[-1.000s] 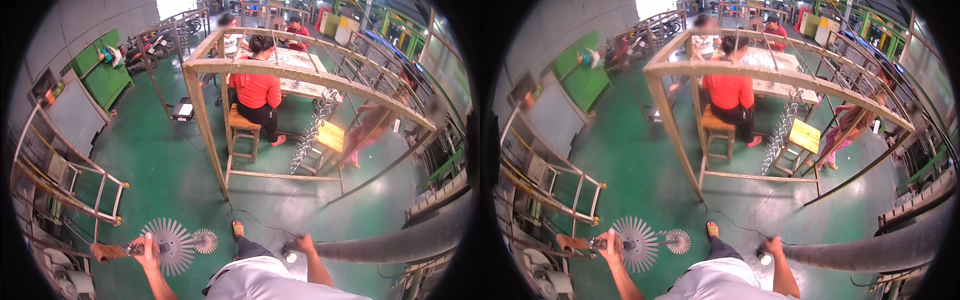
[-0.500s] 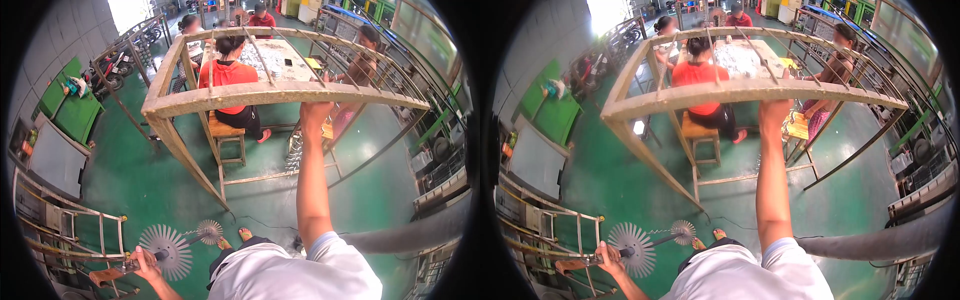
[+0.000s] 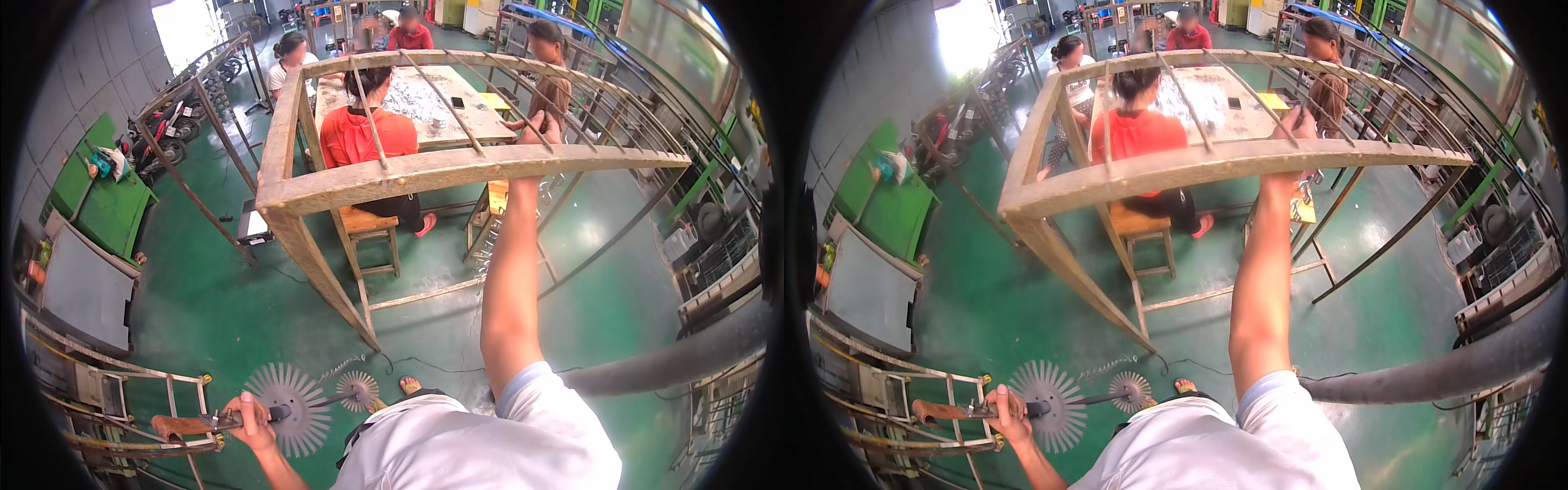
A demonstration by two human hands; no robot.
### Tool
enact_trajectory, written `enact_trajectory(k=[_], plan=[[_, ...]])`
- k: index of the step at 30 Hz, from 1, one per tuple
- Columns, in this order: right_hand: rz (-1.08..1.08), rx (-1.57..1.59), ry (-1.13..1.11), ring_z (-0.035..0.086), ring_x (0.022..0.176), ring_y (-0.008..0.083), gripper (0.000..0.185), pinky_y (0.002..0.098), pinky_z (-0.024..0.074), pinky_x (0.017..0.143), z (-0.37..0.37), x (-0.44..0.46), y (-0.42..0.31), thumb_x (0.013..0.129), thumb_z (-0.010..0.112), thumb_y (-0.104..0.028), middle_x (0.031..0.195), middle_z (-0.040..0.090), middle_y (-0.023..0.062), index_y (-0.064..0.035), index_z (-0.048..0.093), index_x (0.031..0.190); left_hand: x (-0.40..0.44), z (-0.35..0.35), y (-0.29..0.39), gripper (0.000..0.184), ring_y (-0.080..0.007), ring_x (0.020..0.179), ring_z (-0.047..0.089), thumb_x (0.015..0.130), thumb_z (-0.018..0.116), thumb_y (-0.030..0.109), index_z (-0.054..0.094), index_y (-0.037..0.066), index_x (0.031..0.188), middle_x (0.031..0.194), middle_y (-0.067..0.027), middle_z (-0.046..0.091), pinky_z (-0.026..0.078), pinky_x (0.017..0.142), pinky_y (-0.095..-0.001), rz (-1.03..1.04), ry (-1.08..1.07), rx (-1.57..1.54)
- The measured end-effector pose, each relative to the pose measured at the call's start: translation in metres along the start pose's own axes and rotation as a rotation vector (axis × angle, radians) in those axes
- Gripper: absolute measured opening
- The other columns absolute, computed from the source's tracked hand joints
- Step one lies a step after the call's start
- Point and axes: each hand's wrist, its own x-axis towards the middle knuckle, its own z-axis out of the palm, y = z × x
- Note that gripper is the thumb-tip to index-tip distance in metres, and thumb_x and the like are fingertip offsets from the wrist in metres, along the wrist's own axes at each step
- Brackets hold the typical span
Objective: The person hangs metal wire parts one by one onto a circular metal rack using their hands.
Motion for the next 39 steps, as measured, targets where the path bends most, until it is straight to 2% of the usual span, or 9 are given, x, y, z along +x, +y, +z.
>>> enact_trajectory(k=[4,7,12,15,17,22,26,30,39], plan=[[-0.035,-0.175,0.174,0.069,0.055,0.0184,0.031,0.0326,0.0532,0.055,-0.001,0.006,-0.039,0.097,0.058,-0.022,0.065,0.071,0.0146,0.0056,0.072,0.104,0.002,-0.002,0.002,0.037,-0.007,0.042,0.033,0.094,0.059,0.005,0.036,0.011,0.067,0.053,0.0002,0.038,0.03,0.04,-0.0252,0.0,-0.143,-0.034],[0.041,-0.183,0.09,0.069,0.053,0.0177,0.032,0.0326,0.0528,0.052,-0.002,0.003,-0.067,0.098,0.057,-0.022,0.063,0.069,0.0124,0.0055,0.072,0.106,0.001,0.0,0.006,0.037,-0.0088,0.045,0.036,0.097,0.058,0.007,0.036,0.009,0.068,0.054,-0.0014,0.039,0.033,0.041,-0.0261,0.018,-0.207,-0.013],[0.333,0.36,-0.07,0.061,0.057,0.0092,0.027,0.0294,0.0489,0.056,0.014,-0.018,-0.054,0.095,0.068,-0.022,0.07,0.07,0.0064,0.0023,0.073,0.107,0.008,0.006,0.009,0.039,-0.0105,0.043,0.038,0.1,0.06,0.015,0.04,0.006,0.069,0.052,-0.0031,0.041,0.033,0.039,-0.0267,0.086,-0.279,0.037],[0.302,0.483,-0.215,0.06,0.06,0.0111,0.03,0.0295,0.0491,0.059,-0.002,-0.045,-0.044,0.097,0.069,-0.024,0.072,0.069,0.0051,0.0045,0.071,0.106,0.006,0.007,0.014,0.041,-0.0114,0.043,0.039,0.102,0.06,0.02,0.041,0.005,0.068,0.053,-0.0033,0.04,0.033,0.038,-0.0265,0.117,-0.315,0.063],[0.038,0.368,-0.039,0.059,0.065,0.0115,0.026,0.0248,0.0478,0.063,-0.012,-0.075,-0.054,0.095,0.071,-0.018,0.075,0.069,0.0034,0.0076,0.072,0.099,0.009,0.009,0.017,0.043,-0.0111,0.043,0.036,0.104,0.056,0.024,0.039,0.007,0.068,0.056,-0.0028,0.037,0.034,0.037,-0.0261,0.138,-0.373,0.09],[0.352,0.201,-0.261,0.056,0.071,0.0078,0.025,0.0232,0.0443,0.064,-0.072,-0.124,-0.081,0.092,0.073,-0.018,0.081,0.069,0.0025,0.0064,0.076,0.092,0.016,0.019,0.031,0.048,-0.0125,0.043,0.039,0.104,0.056,0.029,0.039,0.007,0.066,0.056,-0.0042,0.038,0.041,0.037,-0.0266,0.122,-0.425,0.032],[0.413,0.194,-0.283,0.046,0.063,0.0034,0.026,0.0207,0.0319,0.055,-0.097,-0.161,-0.115,0.092,0.074,-0.018,0.077,0.063,-0.003,0.0042,0.076,0.104,0.026,0.027,0.038,0.047,-0.0127,0.039,0.042,0.102,0.059,0.026,0.041,0.006,0.063,0.051,-0.0048,0.042,0.045,0.036,-0.0289,0.158,-0.451,-0.029],[0.597,0.29,-0.473,0.057,0.082,0.0059,0.015,0.0177,0.0439,0.074,-0.127,-0.189,-0.125,0.093,0.071,-0.005,0.091,0.069,0.0021,0.007,0.074,0.103,0.033,0.04,0.049,0.047,-0.0122,0.039,0.042,0.101,0.061,0.025,0.043,0.006,0.063,0.051,-0.0047,0.043,0.045,0.037,-0.0288,0.139,-0.45,-0.092],[0.495,0.325,-0.816,0.049,0.071,0.0082,0.011,0.0213,0.0385,0.065,-0.19,-0.268,-0.167,0.086,0.076,0.002,0.077,0.06,0.0024,0.0081,0.074,0.094,0.026,0.052,0.067,0.044,-0.0104,0.042,0.04,0.102,0.062,0.027,0.045,0.005,0.067,0.057,-0.0031,0.043,0.037,0.037,-0.0267,0.183,-0.433,-0.125]])
